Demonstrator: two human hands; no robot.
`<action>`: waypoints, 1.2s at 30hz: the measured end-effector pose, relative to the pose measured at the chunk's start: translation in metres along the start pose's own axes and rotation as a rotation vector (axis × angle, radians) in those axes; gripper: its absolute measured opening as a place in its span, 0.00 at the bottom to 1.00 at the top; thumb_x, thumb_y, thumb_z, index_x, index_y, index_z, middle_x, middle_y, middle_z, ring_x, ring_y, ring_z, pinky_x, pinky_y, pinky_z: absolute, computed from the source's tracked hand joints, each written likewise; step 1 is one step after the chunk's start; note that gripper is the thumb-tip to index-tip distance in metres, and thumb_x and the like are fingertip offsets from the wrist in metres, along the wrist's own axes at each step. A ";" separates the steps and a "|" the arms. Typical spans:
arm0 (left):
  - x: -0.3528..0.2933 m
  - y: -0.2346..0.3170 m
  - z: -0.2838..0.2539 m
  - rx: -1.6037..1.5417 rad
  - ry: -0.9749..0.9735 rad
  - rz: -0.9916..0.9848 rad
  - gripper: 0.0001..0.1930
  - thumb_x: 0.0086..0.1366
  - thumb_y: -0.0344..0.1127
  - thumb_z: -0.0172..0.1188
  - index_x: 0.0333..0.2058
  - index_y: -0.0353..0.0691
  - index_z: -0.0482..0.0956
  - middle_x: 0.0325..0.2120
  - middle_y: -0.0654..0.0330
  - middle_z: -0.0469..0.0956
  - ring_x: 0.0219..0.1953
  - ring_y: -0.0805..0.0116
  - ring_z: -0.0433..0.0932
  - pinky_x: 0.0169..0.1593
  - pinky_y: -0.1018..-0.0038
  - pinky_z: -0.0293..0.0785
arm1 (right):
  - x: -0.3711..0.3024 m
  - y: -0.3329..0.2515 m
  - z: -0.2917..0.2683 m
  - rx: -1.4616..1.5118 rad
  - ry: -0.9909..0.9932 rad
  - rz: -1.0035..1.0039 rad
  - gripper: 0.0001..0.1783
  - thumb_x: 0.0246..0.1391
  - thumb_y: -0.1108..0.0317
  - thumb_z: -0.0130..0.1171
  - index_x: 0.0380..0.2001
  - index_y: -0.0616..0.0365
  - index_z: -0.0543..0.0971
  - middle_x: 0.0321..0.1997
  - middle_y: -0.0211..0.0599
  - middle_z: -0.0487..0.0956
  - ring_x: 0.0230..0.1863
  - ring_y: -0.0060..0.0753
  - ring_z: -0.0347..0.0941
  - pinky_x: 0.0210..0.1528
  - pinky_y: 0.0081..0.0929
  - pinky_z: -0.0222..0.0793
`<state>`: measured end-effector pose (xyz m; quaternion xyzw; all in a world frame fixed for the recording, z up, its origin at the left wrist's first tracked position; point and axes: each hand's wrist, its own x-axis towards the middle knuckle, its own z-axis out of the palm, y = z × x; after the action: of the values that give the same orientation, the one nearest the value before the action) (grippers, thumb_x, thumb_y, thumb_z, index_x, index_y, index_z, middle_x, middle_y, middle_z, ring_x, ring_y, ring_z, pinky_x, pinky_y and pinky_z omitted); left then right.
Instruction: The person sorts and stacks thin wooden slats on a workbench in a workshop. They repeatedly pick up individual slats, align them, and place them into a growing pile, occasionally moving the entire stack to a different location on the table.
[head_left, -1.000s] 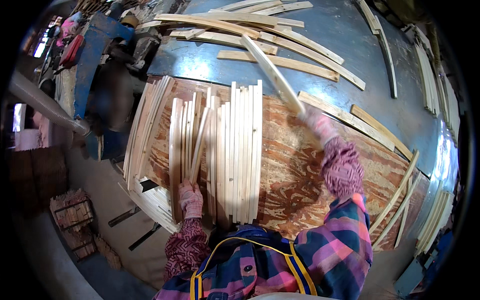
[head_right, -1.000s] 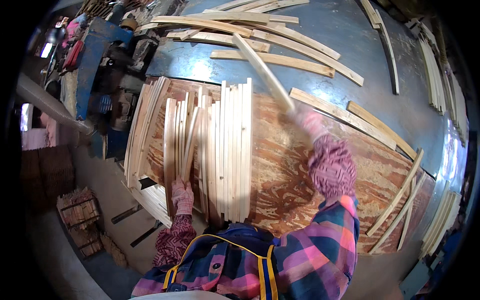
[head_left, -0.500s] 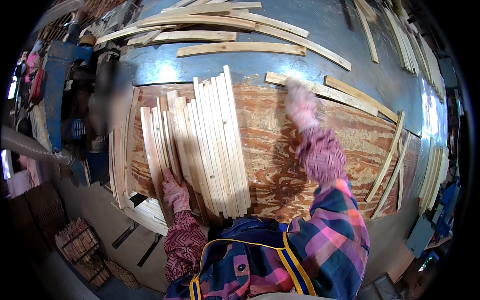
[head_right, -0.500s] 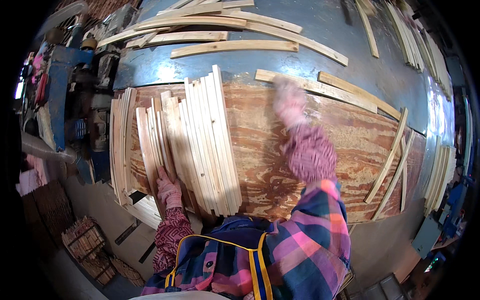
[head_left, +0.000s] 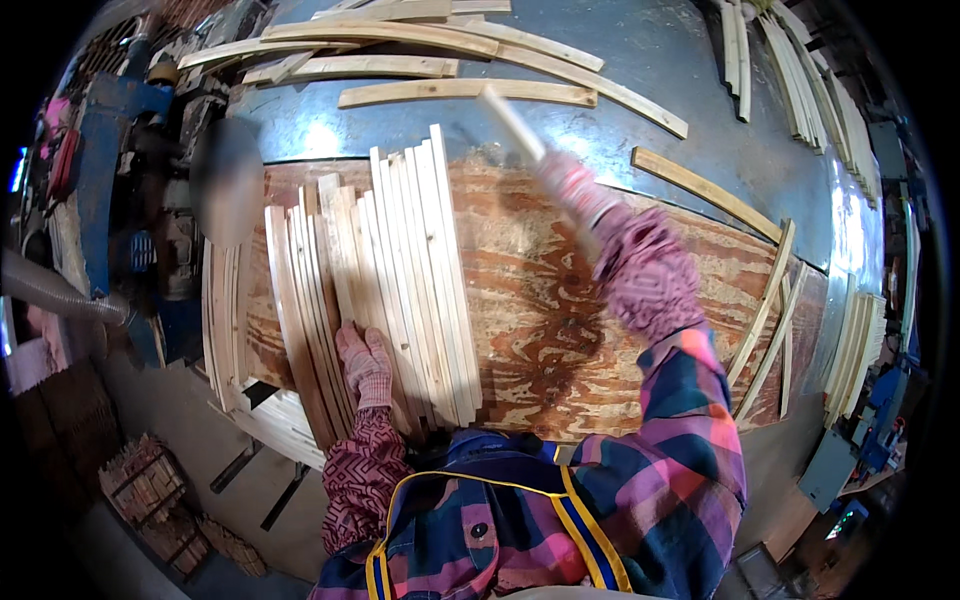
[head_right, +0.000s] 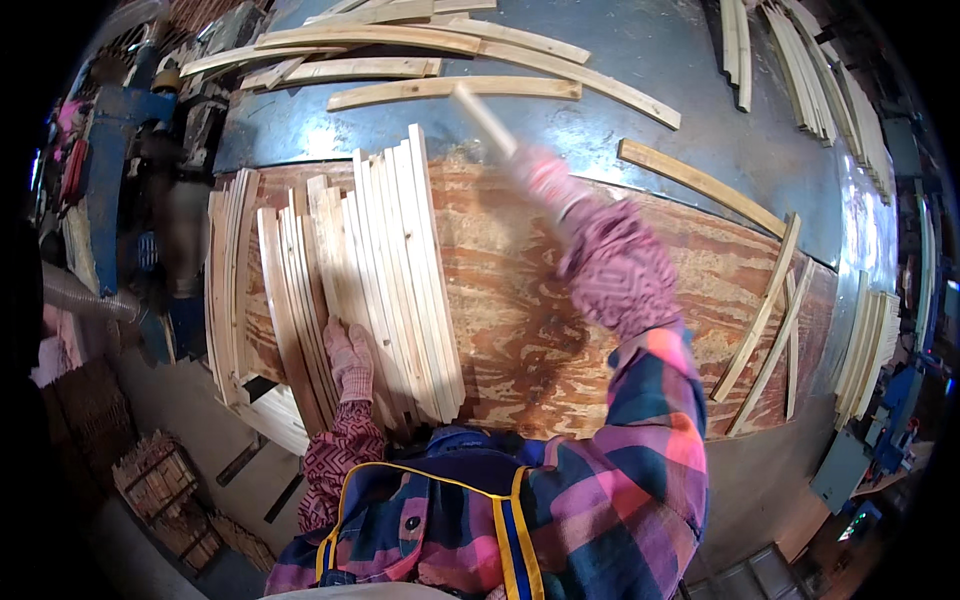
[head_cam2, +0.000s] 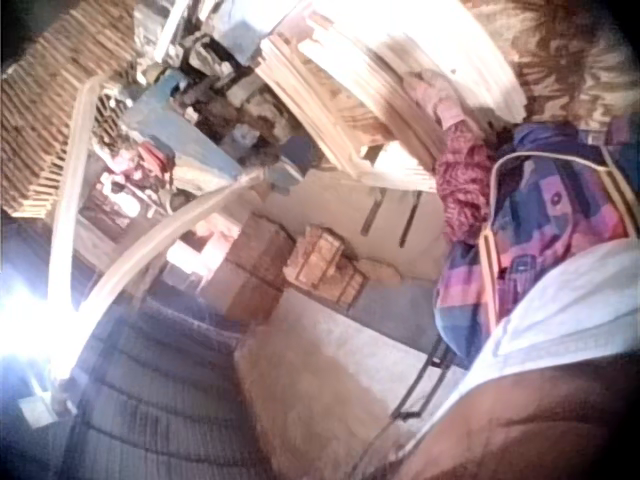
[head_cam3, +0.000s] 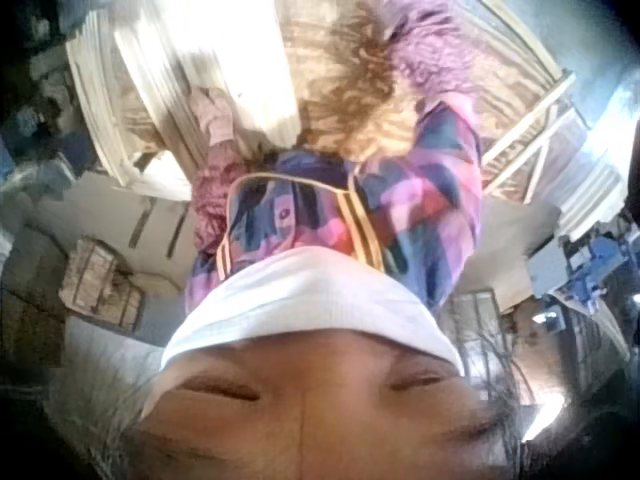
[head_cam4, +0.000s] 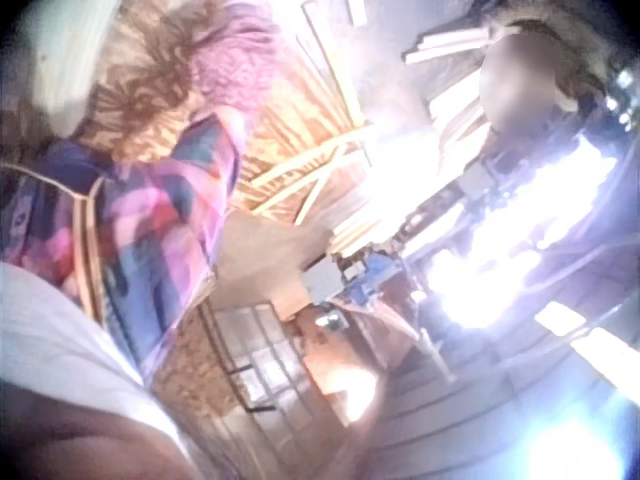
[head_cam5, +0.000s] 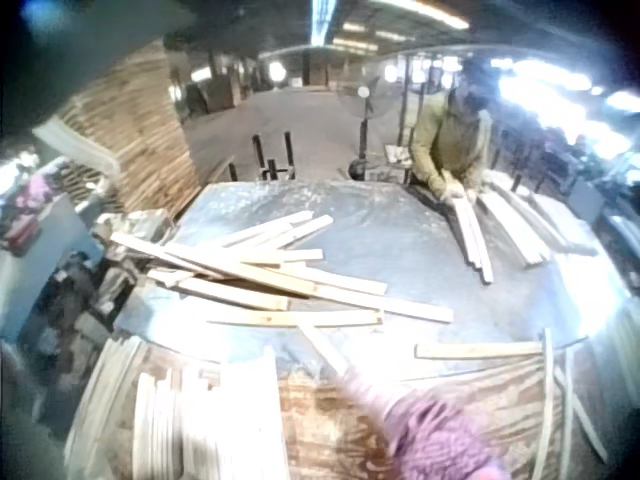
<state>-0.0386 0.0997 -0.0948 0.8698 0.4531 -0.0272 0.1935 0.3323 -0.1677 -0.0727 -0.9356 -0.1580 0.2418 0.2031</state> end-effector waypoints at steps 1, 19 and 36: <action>0.000 0.007 0.005 -0.019 0.023 -0.024 0.33 0.66 0.52 0.55 0.64 0.41 0.62 0.60 0.42 0.65 0.63 0.42 0.63 0.64 0.56 0.63 | -0.020 -0.023 0.012 0.068 -0.072 0.102 0.23 0.63 0.61 0.53 0.56 0.62 0.72 0.32 0.38 0.81 0.26 0.29 0.78 0.24 0.23 0.79; 0.032 0.032 -0.001 -0.139 0.049 0.275 0.28 0.70 0.48 0.52 0.65 0.43 0.64 0.58 0.48 0.67 0.56 0.55 0.70 0.61 0.64 0.65 | -0.048 0.034 -0.100 -0.519 -0.269 0.415 0.14 0.58 0.59 0.58 0.42 0.56 0.78 0.29 0.29 0.75 0.25 0.22 0.68 0.25 0.20 0.74; -0.032 0.010 -0.043 -0.692 -0.425 0.036 0.29 0.61 0.34 0.65 0.61 0.42 0.68 0.41 0.56 0.78 0.39 0.63 0.79 0.41 0.73 0.78 | 0.126 0.003 -0.026 -0.423 0.414 -0.201 0.30 0.56 0.51 0.57 0.62 0.41 0.70 0.60 0.34 0.75 0.64 0.39 0.66 0.68 0.38 0.56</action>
<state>-0.0548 0.0857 -0.0448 0.7361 0.3703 -0.0491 0.5644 0.4514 -0.1279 -0.1025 -0.9661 -0.2521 -0.0132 0.0547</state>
